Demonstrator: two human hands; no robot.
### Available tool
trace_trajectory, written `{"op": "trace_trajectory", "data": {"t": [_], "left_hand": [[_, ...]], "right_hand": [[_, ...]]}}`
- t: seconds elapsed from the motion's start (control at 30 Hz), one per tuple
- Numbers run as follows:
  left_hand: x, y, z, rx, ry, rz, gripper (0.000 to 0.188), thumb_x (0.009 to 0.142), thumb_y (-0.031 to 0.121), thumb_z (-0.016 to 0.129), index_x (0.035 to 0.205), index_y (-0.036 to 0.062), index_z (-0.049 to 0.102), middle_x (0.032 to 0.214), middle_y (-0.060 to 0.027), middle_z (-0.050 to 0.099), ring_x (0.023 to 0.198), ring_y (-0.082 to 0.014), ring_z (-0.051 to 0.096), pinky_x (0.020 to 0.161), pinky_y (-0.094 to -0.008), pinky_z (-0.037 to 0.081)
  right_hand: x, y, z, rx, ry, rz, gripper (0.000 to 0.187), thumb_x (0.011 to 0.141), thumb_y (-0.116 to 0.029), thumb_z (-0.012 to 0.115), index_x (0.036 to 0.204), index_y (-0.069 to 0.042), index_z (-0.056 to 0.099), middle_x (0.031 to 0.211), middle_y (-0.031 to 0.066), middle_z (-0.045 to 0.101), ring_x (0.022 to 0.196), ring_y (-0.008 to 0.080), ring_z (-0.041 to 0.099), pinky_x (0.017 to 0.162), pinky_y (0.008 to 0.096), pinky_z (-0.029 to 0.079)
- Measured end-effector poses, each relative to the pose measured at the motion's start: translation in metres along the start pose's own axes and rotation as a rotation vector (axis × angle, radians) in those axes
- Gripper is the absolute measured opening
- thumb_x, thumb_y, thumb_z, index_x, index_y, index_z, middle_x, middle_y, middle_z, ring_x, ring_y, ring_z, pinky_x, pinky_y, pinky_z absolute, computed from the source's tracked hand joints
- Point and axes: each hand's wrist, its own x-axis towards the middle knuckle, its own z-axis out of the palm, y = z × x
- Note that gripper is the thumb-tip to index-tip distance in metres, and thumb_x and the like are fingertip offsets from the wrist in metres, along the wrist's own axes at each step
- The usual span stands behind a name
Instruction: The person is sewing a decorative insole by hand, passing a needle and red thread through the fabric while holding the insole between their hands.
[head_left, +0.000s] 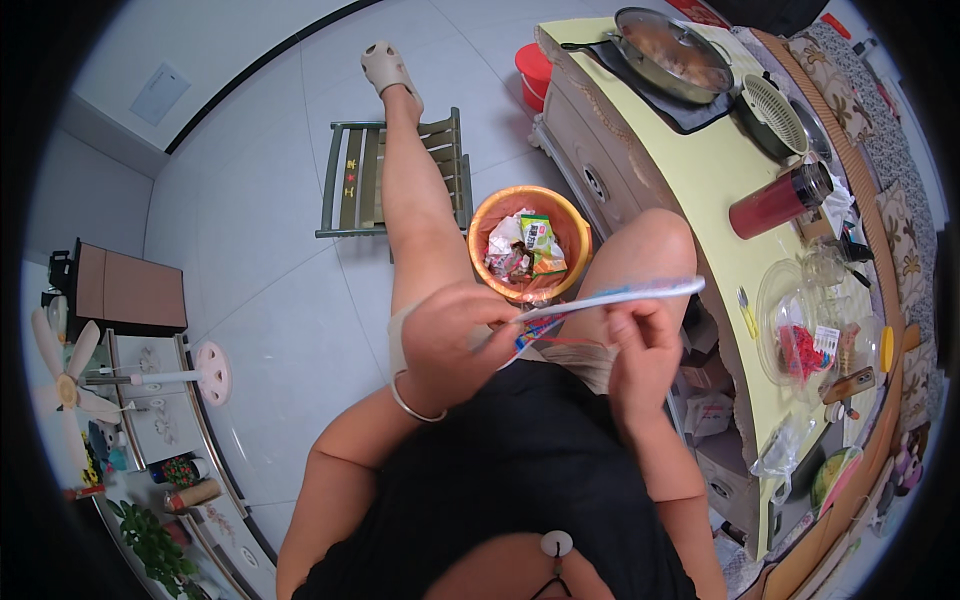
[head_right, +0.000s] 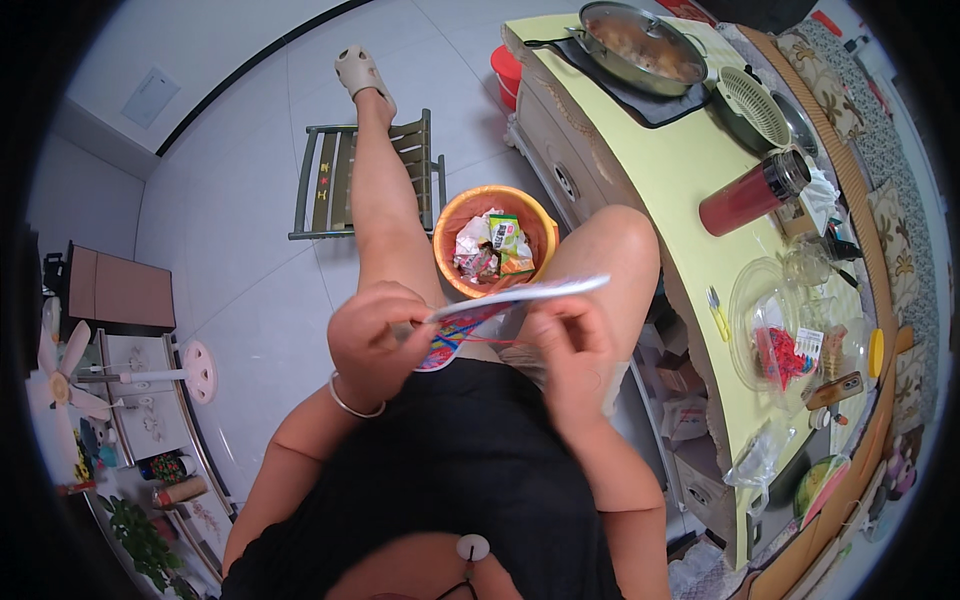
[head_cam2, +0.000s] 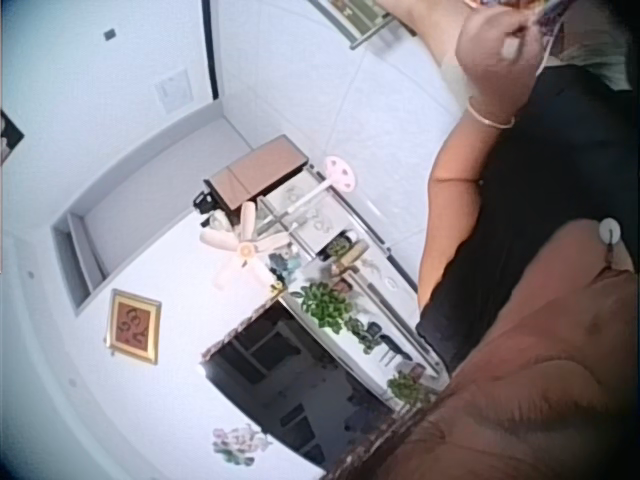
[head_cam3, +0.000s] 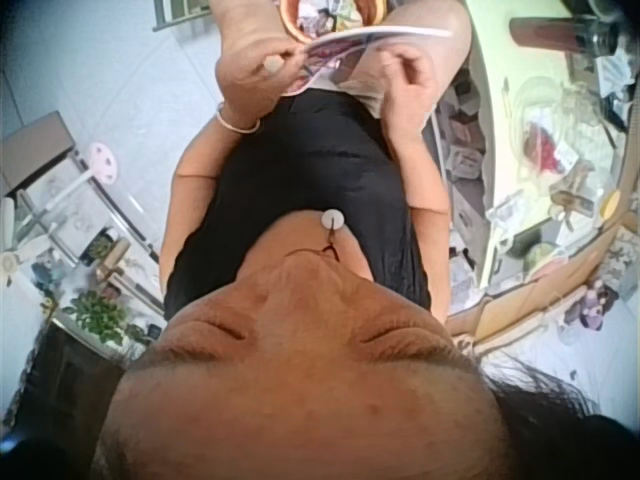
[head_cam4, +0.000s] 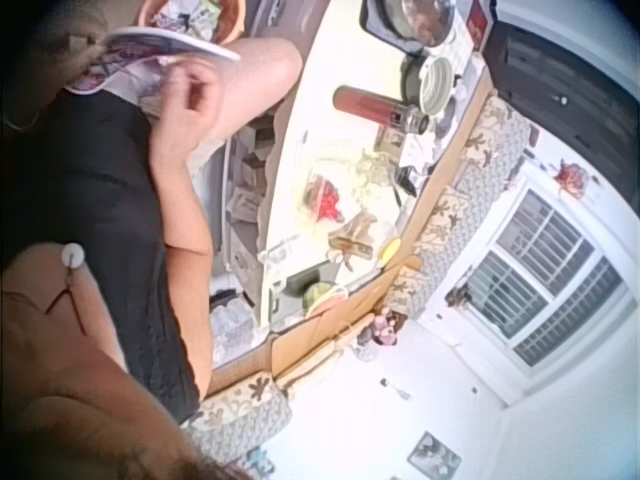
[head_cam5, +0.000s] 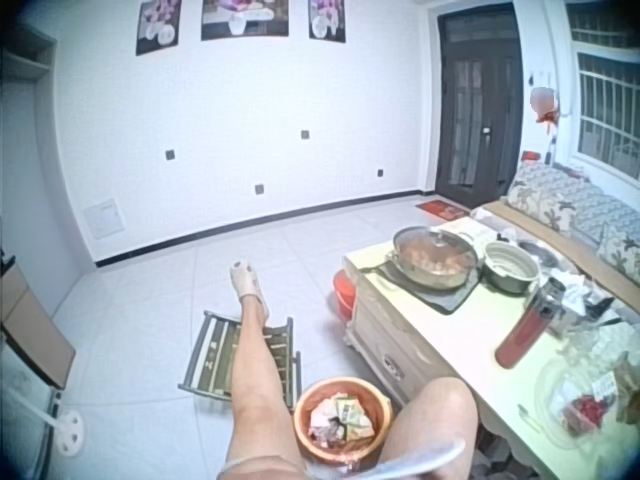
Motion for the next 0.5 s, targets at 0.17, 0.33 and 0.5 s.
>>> {"op": "trace_trajectory", "data": {"t": [0.17, 0.33, 0.5], "left_hand": [[0.005, -0.012, 0.000, -0.837, -0.283, -0.477, 0.011, 0.075, -0.003, 0.069, 0.084, -0.0061, 0.064, 0.082, -0.0076, 0.063, 0.081, -0.0128, 0.057, 0.074, -0.0251, 0.046], [0.005, -0.013, 0.014, -0.936, -0.413, -0.550, 0.011, 0.076, -0.003, 0.068, 0.087, -0.0064, 0.064, 0.086, -0.0089, 0.064, 0.089, -0.0155, 0.059, 0.084, -0.0272, 0.046], [0.008, 0.000, 0.021, -1.002, -0.337, -0.671, 0.012, 0.074, -0.006, 0.068, 0.085, -0.0087, 0.063, 0.090, -0.0113, 0.062, 0.082, -0.0145, 0.062, 0.077, -0.0262, 0.050]], "right_hand": [[0.025, 0.004, -0.017, 0.296, -0.179, 0.364, 0.011, 0.082, 0.002, 0.063, 0.092, 0.005, 0.063, 0.101, 0.0139, 0.062, 0.091, 0.0197, 0.061, 0.083, 0.0306, 0.051], [0.013, 0.049, -0.016, 0.454, -0.156, 0.701, 0.035, 0.093, -0.022, 0.048, 0.112, 0.007, 0.057, 0.107, 0.0175, 0.063, 0.093, 0.0244, 0.065, 0.081, 0.0326, 0.055], [0.011, 0.037, -0.005, 0.566, -0.082, 0.625, 0.031, 0.094, -0.023, 0.048, 0.107, 0.004, 0.059, 0.101, 0.0150, 0.063, 0.090, 0.0231, 0.064, 0.078, 0.0346, 0.056]]}}
